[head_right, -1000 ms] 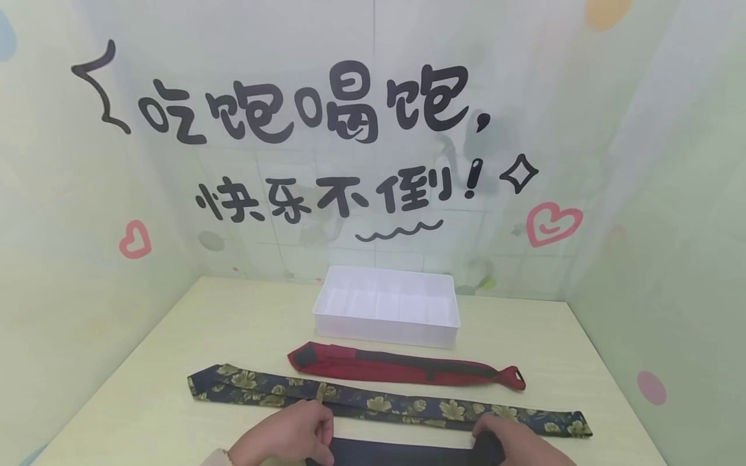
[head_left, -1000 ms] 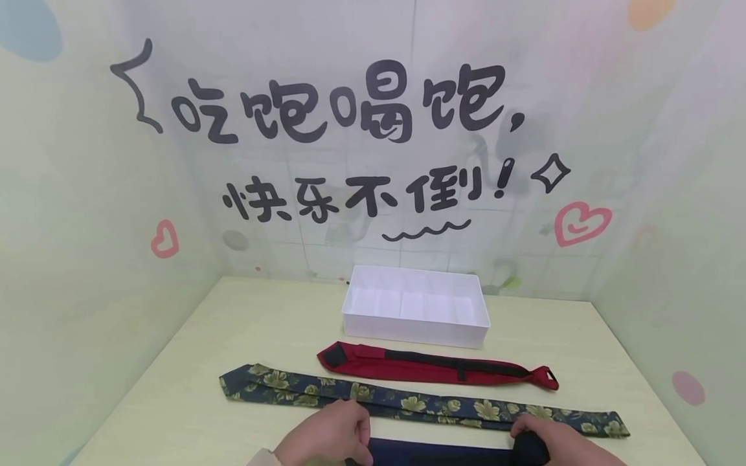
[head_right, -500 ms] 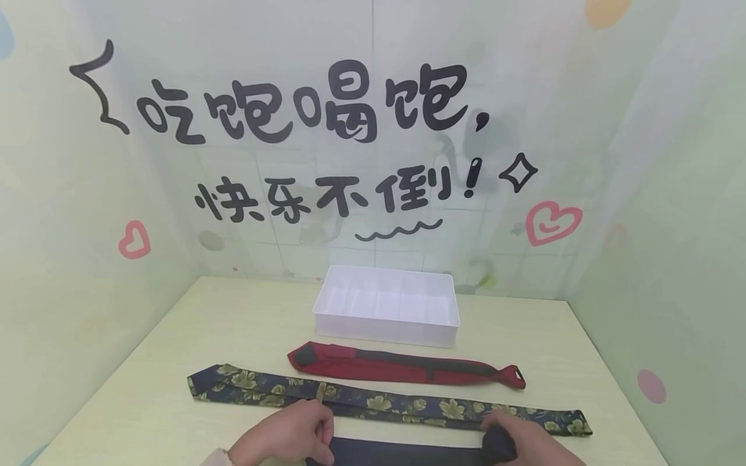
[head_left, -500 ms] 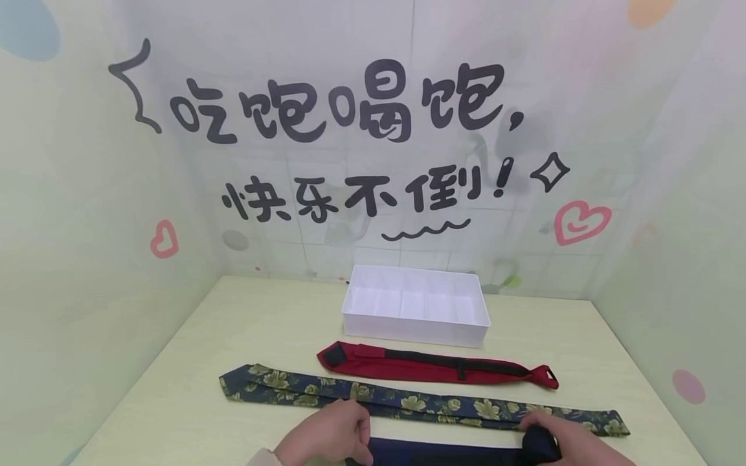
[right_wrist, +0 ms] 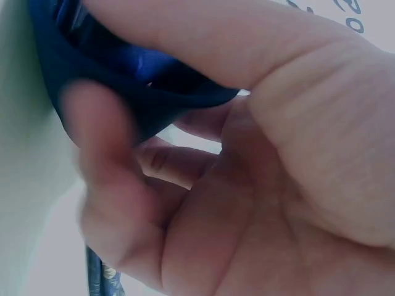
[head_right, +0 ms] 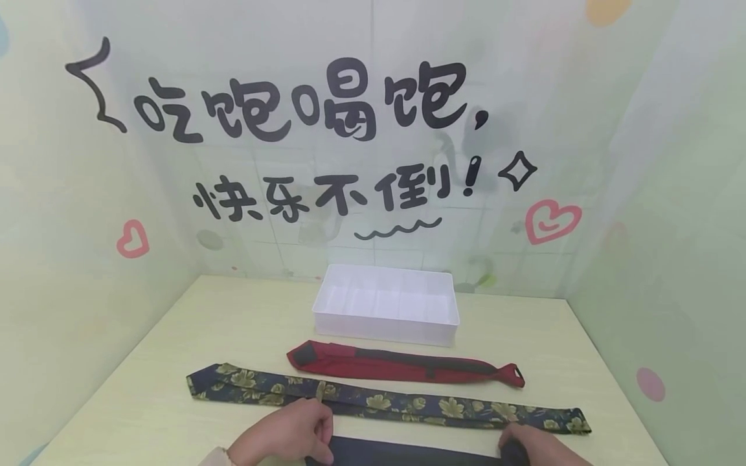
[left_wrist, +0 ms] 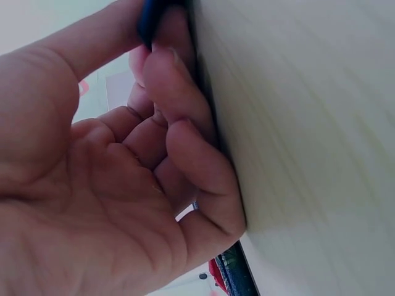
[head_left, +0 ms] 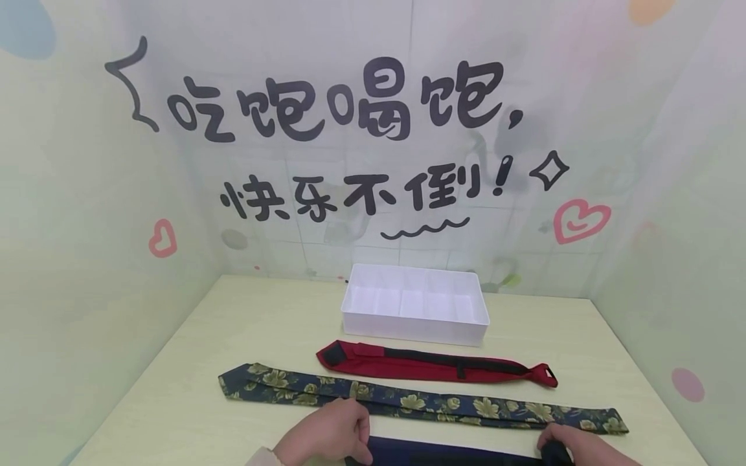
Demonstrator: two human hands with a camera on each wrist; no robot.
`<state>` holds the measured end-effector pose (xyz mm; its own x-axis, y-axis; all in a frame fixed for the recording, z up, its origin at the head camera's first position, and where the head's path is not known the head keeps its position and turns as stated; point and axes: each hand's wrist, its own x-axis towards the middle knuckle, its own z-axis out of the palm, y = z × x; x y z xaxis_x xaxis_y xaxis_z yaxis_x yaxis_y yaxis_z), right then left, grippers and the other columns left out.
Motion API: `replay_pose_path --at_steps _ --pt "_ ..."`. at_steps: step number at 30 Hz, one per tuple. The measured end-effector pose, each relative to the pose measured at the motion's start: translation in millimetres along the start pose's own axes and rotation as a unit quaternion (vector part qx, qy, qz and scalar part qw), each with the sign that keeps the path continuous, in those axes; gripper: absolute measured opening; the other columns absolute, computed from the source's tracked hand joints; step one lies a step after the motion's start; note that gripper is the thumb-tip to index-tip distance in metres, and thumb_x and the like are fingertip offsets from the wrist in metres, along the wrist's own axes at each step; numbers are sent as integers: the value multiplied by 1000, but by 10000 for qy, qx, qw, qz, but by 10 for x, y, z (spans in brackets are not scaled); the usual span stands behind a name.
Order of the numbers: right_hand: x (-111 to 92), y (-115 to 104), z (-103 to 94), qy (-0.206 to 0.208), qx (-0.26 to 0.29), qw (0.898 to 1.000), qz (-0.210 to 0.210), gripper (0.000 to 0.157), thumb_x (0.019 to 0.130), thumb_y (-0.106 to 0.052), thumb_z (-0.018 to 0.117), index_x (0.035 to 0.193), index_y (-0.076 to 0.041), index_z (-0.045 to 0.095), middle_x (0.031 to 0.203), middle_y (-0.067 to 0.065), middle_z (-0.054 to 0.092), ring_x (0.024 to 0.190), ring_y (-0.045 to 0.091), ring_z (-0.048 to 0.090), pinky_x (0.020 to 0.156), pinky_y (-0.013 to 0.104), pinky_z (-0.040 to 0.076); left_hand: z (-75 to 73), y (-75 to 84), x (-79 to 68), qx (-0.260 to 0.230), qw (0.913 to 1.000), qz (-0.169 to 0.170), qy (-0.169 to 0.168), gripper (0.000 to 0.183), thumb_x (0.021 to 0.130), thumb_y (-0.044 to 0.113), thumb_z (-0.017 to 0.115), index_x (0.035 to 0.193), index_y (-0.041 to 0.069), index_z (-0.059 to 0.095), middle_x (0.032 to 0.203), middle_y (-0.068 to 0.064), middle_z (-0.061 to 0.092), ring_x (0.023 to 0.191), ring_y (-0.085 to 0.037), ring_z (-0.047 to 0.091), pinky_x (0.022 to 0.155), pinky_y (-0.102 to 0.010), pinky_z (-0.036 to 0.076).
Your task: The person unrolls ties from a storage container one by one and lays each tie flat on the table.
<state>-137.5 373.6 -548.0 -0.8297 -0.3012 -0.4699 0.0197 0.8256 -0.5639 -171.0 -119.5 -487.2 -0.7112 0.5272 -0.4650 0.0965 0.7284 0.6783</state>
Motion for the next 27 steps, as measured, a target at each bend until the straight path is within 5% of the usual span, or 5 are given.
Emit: replay_pose_path --at_steps 5,13,21,27 --pt "-21 9 18 23 -47 10000 69 39 80 -44 85 103 -21 65 106 0 68 91 20 60 80 52 53 -9 34 -8 -50 10000 27 20 21 80 25 86 75 21 66 67 4 64 58 -16 53 58 -34 45" --pt "-40 178 -25 110 215 9988 419 48 76 -46 87 110 -22 64 106 2 69 90 23 61 79 51 54 84 -312 234 -319 9994 148 52 21 76 33 88 77 23 69 70 2 68 57 -18 55 56 -34 45" --pt "-142 228 -139 181 170 9990 372 38 87 -49 77 113 -23 68 111 3 70 95 21 63 81 52 54 -20 105 -83 -28 10000 30 71 21 82 24 85 74 22 65 67 5 62 57 -15 51 58 -33 45" --pt "-492 -345 -289 212 34 9997 123 35 97 -41 67 120 -16 68 120 15 70 102 29 66 81 55 55 -50 254 -201 -147 9998 -52 135 20 82 19 84 74 19 65 65 5 61 56 -14 50 58 -32 43"
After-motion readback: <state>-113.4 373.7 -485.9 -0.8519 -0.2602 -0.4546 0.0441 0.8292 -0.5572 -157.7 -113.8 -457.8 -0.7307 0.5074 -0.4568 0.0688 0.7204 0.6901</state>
